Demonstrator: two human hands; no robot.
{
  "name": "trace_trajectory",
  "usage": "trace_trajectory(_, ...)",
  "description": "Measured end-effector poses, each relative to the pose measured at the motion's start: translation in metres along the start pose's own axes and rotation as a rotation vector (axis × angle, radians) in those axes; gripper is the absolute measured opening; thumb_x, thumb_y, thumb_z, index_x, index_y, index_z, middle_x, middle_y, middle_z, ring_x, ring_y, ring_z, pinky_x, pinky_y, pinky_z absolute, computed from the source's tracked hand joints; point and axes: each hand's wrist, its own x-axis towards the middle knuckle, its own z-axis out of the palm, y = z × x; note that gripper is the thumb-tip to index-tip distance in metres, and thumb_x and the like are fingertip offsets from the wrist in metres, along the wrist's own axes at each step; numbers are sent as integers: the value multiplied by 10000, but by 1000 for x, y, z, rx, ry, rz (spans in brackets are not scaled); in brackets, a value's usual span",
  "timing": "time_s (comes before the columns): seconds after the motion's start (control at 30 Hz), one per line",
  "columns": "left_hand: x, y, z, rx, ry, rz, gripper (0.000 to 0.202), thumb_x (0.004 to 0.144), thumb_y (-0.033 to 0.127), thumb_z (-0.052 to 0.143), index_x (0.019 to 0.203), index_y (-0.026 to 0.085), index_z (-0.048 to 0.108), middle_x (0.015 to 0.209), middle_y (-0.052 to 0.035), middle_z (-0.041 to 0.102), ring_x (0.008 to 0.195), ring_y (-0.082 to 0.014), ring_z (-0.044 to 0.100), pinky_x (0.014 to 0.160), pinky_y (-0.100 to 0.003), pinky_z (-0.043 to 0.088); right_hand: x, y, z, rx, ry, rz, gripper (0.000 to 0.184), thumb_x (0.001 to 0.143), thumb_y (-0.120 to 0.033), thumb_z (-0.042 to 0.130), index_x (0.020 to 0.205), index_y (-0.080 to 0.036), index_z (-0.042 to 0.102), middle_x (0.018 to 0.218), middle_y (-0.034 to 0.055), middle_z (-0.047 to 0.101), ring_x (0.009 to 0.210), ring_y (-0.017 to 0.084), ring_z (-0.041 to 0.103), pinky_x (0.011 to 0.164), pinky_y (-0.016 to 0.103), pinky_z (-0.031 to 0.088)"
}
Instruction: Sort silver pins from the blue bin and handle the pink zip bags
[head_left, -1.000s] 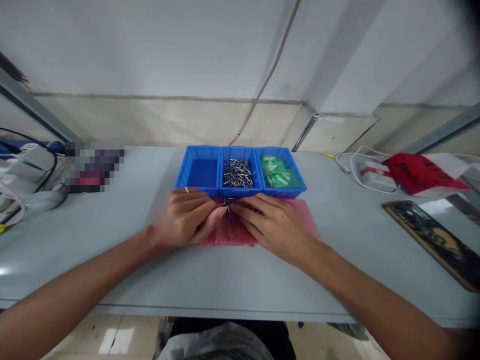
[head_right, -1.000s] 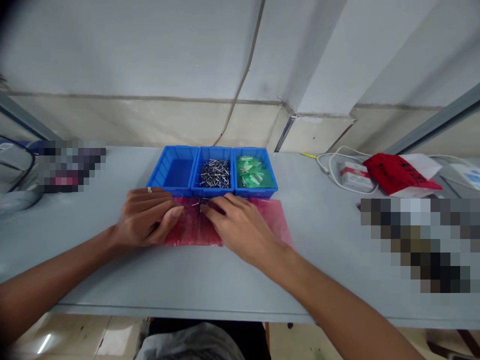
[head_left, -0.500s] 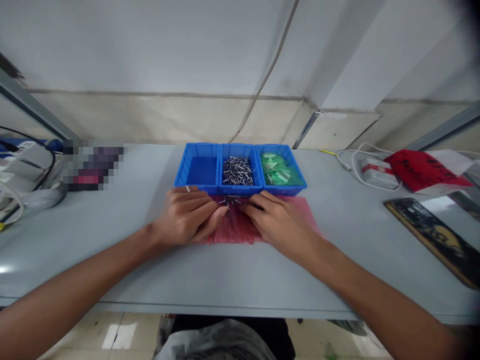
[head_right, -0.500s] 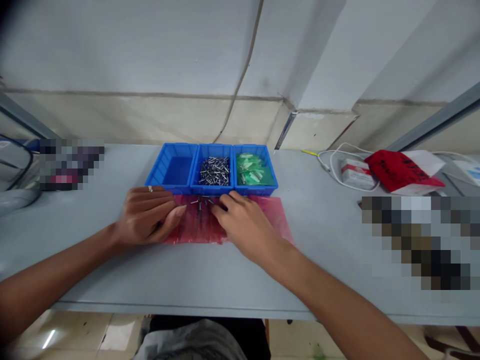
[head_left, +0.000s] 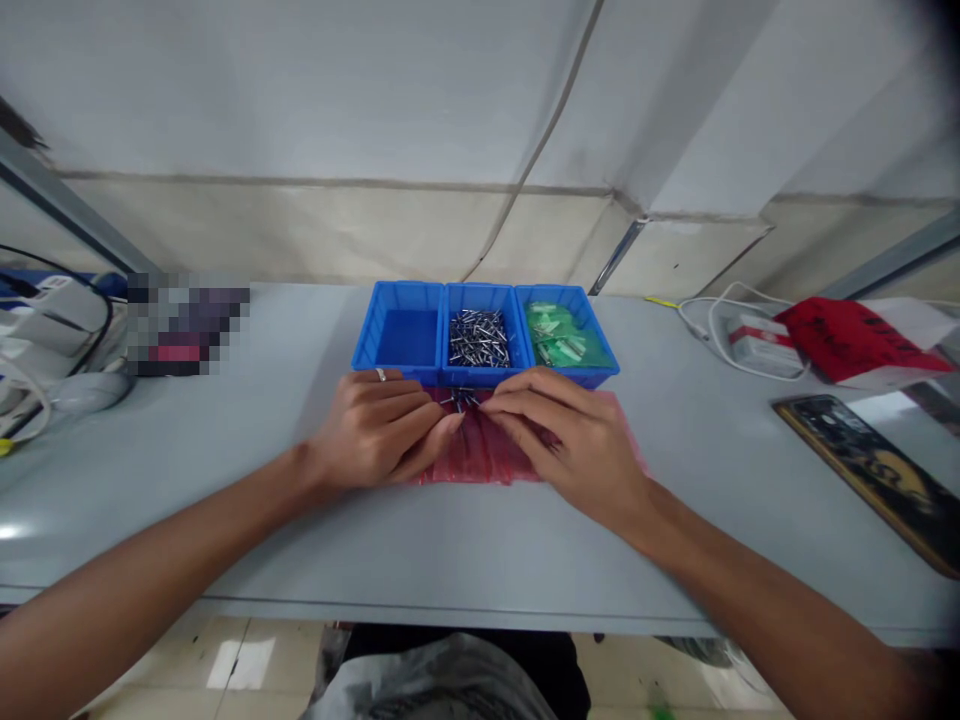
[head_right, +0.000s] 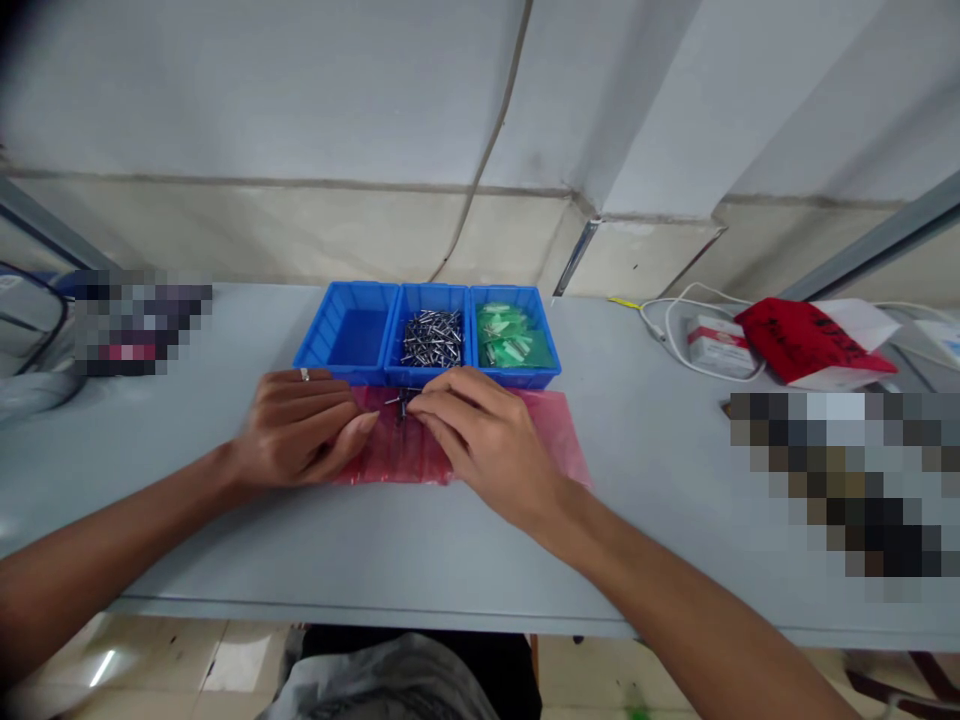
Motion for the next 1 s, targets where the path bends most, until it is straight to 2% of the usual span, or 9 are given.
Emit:
trace_trajectory(0.13, 0, 0, 0, -11, 5, 6, 317, 951, 158, 651, 663, 190, 523, 553, 48, 556, 475, -101, 503, 498, -293, 364, 3, -2, -2, 203, 46, 163, 95, 998, -175, 670, 1020, -223, 750, 981, 36, 745, 919, 166, 697, 840, 333, 568)
trace_trajectory(0.23, -1, 0, 1, -24, 3, -16, 65, 971, 196, 665, 914, 166, 651, 671, 30, 690, 537, -106, 619, 505, -267, 410, 3, -2, -2, 360, 30, 323, 98, 965, -257, 733, 1056, -234, 759, 946, 29, 739, 848, 165, 686, 764, 319, 561)
trace_trajectory(0.3, -2, 1, 2, -33, 2, -19, 115, 986, 226, 665, 1076, 154, 657, 766, 1, 750, 575, -114, 667, 505, -261, 429, 3, -3, -1, 494, 17, 424, 183, 919, -310, 793, 1078, -228, 759, 903, 23, 737, 810, 162, 683, 727, 304, 557)
trace_trajectory(0.37, -2, 1, 4, -39, -3, 2, 174, 995, 246, 664, 1138, 149, 644, 779, -11, 756, 561, -119, 663, 493, -268, 426, 3, -5, -1, 595, 14, 480, 255, 862, -330, 851, 1073, -221, 758, 862, 10, 732, 783, 153, 680, 716, 289, 557)
trace_trajectory(0.5, -2, 2, 4, -66, -40, 47, 130, 997, 216, 656, 1105, 145, 639, 661, 25, 678, 513, -116, 600, 472, -284, 386, 2, -7, 0, 682, 11, 487, 286, 798, -309, 906, 1020, -213, 754, 871, 3, 720, 752, 130, 667, 688, 261, 555)
trace_trajectory(0.63, -2, 5, 3, -114, -73, 85, 91, 1000, 189, 641, 1072, 133, 632, 693, 6, 696, 560, -120, 627, 513, -280, 431, 2, -7, 2, 703, -17, 487, 291, 789, -306, 912, 1010, -214, 746, 941, 12, 720, 782, 134, 683, 726, 273, 575)
trace_trajectory(0.73, -3, 6, 2, -107, -85, 82, 57, 1025, 195, 604, 1055, 152, 628, 694, 8, 701, 559, -115, 624, 516, -277, 434, 3, -8, 2, 697, -30, 490, 283, 796, -348, 904, 986, -210, 747, 922, 14, 721, 762, 136, 680, 711, 277, 578)
trace_trajectory(0.87, -3, 4, 2, -50, -18, 49, 55, 1014, 216, 642, 1025, 163, 629, 645, 29, 662, 513, -107, 591, 470, -286, 375, 4, -10, -1, 657, -39, 501, 201, 843, -351, 861, 919, -206, 743, 798, 3, 728, 676, 127, 657, 620, 256, 542)
trace_trajectory(1.0, 0, 3, 1, -27, 21, 13, 61, 1002, 233, 669, 1018, 189, 631, 642, 40, 668, 488, -102, 572, 459, -284, 380, 4, -9, -2, 650, -8, 458, 93, 895, -284, 801, 900, -203, 755, 815, 13, 754, 708, 130, 687, 627, 251, 540)
